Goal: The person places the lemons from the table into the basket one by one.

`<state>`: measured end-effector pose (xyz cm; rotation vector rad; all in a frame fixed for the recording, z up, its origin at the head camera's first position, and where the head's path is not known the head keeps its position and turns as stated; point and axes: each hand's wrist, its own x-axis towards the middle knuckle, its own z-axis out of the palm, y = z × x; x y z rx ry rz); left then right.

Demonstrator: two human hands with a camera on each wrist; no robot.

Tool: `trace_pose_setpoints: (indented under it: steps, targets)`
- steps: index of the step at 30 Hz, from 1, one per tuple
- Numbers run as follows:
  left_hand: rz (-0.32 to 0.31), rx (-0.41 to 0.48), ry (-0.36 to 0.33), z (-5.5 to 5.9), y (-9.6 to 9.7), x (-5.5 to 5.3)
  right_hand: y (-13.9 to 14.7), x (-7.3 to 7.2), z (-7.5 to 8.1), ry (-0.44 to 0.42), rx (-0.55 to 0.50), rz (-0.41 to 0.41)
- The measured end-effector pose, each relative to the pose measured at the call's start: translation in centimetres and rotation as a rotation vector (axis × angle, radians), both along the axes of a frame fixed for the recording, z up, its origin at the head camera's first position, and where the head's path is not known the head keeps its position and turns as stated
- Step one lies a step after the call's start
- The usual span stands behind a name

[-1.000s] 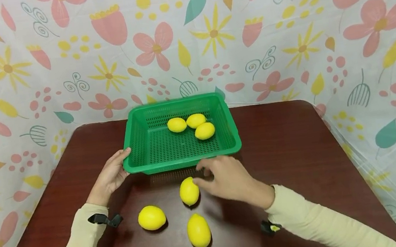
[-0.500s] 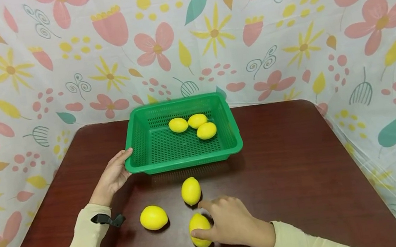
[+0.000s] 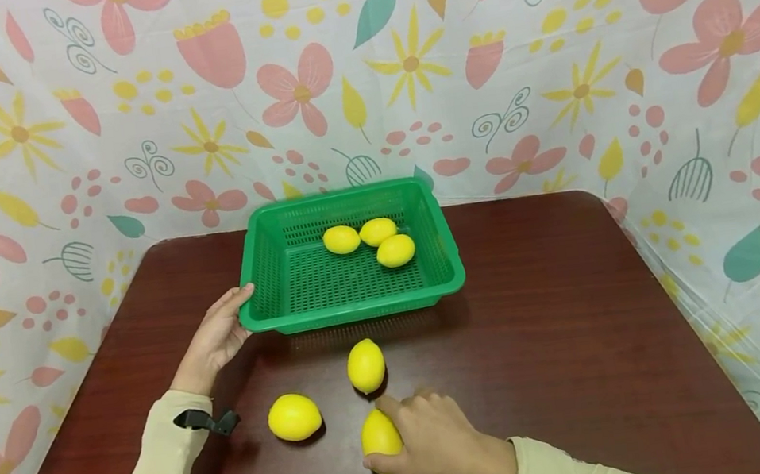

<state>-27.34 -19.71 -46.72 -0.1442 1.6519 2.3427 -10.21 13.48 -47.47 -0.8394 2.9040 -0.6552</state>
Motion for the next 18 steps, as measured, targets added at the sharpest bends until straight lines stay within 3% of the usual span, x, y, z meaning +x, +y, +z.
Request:
trace_pose_setpoints:
  steps: [18]
  targets:
    - [0.005,0.016,-0.009,-0.02,-0.09,0.02,0.46,0.01,0.52,-0.140,-0.084,-0.011]
